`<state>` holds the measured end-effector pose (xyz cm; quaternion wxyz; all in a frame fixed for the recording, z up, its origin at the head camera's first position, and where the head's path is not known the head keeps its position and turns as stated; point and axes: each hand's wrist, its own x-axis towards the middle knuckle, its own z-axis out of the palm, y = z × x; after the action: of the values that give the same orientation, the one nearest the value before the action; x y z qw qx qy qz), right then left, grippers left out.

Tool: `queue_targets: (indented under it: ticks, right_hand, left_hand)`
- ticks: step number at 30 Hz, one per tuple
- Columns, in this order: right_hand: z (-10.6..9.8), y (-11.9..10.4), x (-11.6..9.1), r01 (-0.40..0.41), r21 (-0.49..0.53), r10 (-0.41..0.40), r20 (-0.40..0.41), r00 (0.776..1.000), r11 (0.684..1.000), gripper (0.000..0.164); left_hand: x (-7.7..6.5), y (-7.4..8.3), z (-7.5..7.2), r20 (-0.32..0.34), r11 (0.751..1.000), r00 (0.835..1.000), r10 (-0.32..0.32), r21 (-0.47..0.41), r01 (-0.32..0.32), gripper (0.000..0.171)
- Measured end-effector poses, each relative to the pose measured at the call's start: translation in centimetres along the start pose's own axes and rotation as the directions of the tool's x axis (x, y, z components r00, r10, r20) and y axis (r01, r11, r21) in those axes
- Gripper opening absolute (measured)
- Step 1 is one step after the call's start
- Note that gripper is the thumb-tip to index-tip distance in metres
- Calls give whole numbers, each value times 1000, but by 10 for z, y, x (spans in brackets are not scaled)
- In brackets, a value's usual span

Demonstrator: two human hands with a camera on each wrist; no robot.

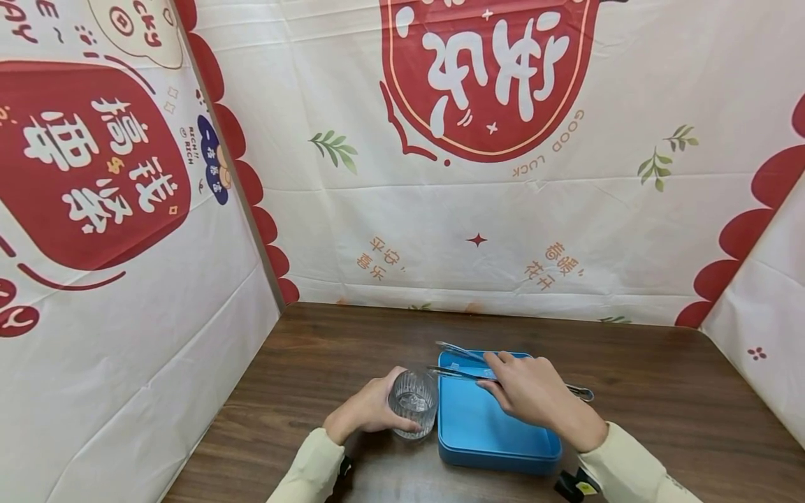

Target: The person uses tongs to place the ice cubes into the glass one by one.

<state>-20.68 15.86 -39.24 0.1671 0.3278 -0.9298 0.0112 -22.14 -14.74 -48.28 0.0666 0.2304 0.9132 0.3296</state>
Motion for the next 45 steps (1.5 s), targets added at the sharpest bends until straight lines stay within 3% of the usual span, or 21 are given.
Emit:
queue_targets:
  ticks: [9, 16, 23, 36, 45]
  right_hand:
    - [3, 13, -1, -7, -11, 7, 19, 1000, 1000, 40]
    - [14, 26, 1, -47, 2, 46, 116, 992, 999, 38]
    - [29, 34, 2, -59, 7, 57, 181, 982, 998, 44]
    - [46, 36, 11, -48, 8, 44, 255, 966, 999, 49]
    - [54, 34, 13, -41, -5, 41, 270, 962, 999, 49]
  left_hand:
    - [1, -1, 0, 9, 1000, 1000, 10, -29, -10, 83]
    - [0, -1, -1, 19, 999, 1000, -25, -41, 26, 86]
    - [0, -2, 0, 11, 999, 1000, -17, -36, 17, 87]
    - [1, -3, 1, 2, 1000, 1000, -8, -26, 8, 83]
    - [3, -4, -2, 38, 997, 998, -46, -66, 48, 84]
